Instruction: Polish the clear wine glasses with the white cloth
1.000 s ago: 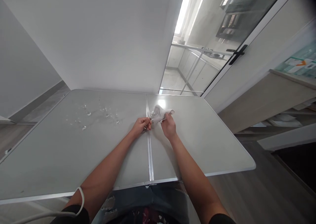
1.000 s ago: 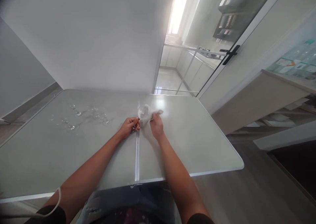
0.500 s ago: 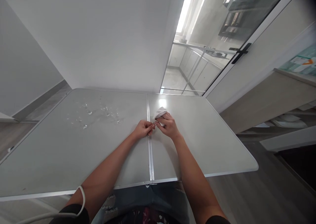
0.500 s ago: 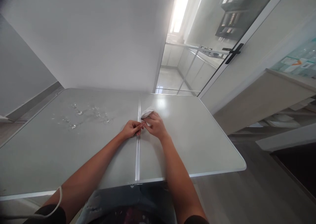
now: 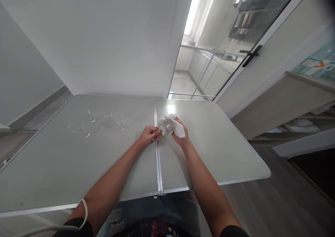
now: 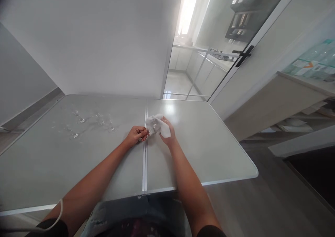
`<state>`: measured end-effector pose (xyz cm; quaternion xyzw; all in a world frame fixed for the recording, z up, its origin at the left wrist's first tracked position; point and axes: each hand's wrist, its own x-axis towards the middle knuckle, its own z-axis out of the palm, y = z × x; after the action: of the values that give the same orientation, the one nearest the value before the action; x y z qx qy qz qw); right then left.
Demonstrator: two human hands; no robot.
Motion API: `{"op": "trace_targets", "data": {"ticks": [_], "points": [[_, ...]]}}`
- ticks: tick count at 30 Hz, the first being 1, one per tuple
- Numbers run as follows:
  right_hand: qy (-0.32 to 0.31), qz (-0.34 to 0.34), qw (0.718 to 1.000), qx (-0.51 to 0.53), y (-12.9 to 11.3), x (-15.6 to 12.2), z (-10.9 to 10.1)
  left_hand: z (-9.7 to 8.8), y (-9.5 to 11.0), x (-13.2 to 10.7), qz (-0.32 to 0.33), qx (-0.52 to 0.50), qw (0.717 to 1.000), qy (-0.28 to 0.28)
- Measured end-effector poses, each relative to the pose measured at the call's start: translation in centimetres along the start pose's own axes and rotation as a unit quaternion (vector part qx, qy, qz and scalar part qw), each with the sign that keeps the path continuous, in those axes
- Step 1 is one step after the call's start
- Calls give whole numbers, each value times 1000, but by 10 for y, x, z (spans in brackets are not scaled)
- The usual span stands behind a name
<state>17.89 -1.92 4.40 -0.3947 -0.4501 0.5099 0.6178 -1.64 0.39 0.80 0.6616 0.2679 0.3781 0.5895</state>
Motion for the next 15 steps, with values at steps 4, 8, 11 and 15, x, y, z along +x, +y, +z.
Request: {"op": "trace_targets", "data": {"ticks": [4, 8, 11, 15], "points": [[75, -51, 996, 11, 20, 0, 3, -2, -5, 4, -4, -31, 997, 75], [17, -153, 972, -180, 41, -2, 0, -2, -7, 6, -1, -44, 992, 119], [-66, -272, 900, -334, 39, -2, -2, 0, -5, 6, -11, -2, 995, 98], [-119, -371, 802, -452, 20, -1, 0, 4, -2, 4, -54, 44, 996, 47]]}}
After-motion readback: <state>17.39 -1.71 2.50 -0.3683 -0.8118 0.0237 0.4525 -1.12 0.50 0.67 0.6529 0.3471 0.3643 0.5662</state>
